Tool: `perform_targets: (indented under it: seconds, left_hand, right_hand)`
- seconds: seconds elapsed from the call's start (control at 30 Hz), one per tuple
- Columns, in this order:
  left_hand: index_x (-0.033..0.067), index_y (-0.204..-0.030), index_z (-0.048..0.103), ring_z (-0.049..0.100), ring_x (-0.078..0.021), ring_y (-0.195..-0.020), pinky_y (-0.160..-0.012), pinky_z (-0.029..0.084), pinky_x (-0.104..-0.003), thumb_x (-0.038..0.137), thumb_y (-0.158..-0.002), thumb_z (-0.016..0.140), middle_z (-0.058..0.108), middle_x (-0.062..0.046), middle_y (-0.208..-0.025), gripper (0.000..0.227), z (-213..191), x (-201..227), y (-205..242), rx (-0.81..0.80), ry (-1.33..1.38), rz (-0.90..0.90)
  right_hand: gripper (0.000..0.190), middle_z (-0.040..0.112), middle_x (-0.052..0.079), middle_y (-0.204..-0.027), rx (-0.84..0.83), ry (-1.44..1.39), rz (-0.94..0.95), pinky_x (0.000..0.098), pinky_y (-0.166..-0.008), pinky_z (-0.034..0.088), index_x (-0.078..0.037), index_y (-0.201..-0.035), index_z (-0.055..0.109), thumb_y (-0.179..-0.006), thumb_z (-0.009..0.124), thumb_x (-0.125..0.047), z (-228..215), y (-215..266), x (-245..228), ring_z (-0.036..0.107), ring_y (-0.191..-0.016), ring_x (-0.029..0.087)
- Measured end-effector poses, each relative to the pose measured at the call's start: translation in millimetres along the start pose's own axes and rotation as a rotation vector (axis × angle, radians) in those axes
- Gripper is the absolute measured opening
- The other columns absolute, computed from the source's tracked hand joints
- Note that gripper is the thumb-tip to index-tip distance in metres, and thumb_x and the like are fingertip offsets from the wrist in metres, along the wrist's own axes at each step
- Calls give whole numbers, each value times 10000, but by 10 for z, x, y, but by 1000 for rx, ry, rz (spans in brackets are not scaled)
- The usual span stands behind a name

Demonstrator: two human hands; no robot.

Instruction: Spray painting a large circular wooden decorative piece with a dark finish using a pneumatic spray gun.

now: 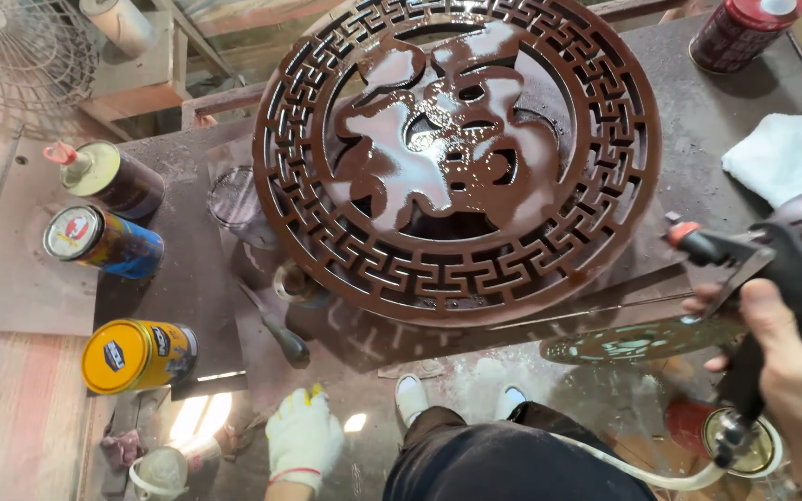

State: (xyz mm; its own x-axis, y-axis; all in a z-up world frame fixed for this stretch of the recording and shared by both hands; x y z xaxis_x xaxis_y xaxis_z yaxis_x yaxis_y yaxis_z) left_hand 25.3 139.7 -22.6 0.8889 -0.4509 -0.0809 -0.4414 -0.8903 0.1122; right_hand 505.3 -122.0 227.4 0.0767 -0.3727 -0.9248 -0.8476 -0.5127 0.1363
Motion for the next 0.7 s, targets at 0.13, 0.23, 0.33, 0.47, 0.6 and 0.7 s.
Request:
perform_targets:
  seconds: [0.13,0.23,0.33,0.47,0.6,0.7]
  left_hand:
    - [209,-1170,680,632,-324,-1023,-831,554,-466,341,-774,595,638,-70,-1118,426,-46,11,5,-28,-24,-4]
    - [188,-1137,708,647,-335,-963,-793,555,-457,324,-761,599,668,-81,-1052,414,-58,55,13,66,-27,19]
    - [183,-1100,709,640,-317,-974,-766,553,-452,323,-749,607,662,-71,-1064,391,-34,151,58,80,-68,0]
    - [202,-1041,736,630,-319,-1012,-790,524,-460,344,-744,610,661,-64,-1086,352,-47,302,171,57,-41,-58]
    - [197,-1148,707,576,-322,-1122,-905,484,-461,513,-754,654,601,-74,-1231,509,-2,492,342,-57,-11,-125]
    - [181,-1088,735,599,-326,-1027,-844,485,-456,357,-757,632,623,-81,-1142,389,-196,675,437,54,19,-100]
  right_hand:
    - [177,706,295,-997,-3,-71,-60,419,-453,525,125,-1196,567,-1101,528,-19,132,241,-367,702,-827,357]
    - [222,618,189,-606,56,93,71,366,-336,352,90,-950,723,-1031,694,-116,105,253,-69,524,-413,272]
    - [194,763,113,-628,-131,112,-98,298,-328,384,28,-851,813,-929,693,-104,446,260,-502,533,-342,192]
    - [233,773,131,-587,-223,122,-47,308,-314,409,62,-773,829,-891,725,-110,681,207,-589,561,-342,202]
    - [347,655,67,-487,-365,187,-133,289,-350,347,16,-647,794,-924,716,-178,1001,168,-750,468,-338,158]
    - [362,648,74,-499,-407,206,-105,291,-379,378,24,-650,779,-926,721,-204,1227,174,-853,497,-384,163]
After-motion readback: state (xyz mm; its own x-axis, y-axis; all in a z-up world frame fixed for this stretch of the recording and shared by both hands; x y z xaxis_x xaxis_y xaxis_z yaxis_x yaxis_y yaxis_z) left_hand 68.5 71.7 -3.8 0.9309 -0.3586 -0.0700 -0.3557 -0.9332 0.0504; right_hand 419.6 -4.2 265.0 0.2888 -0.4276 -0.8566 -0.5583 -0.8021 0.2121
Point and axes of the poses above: each hand's wrist, its own y-axis away from the middle knuckle, its own z-axis out of the palm, x = y × z, the point moved 9 cm from there along -y, towards the middle knuckle
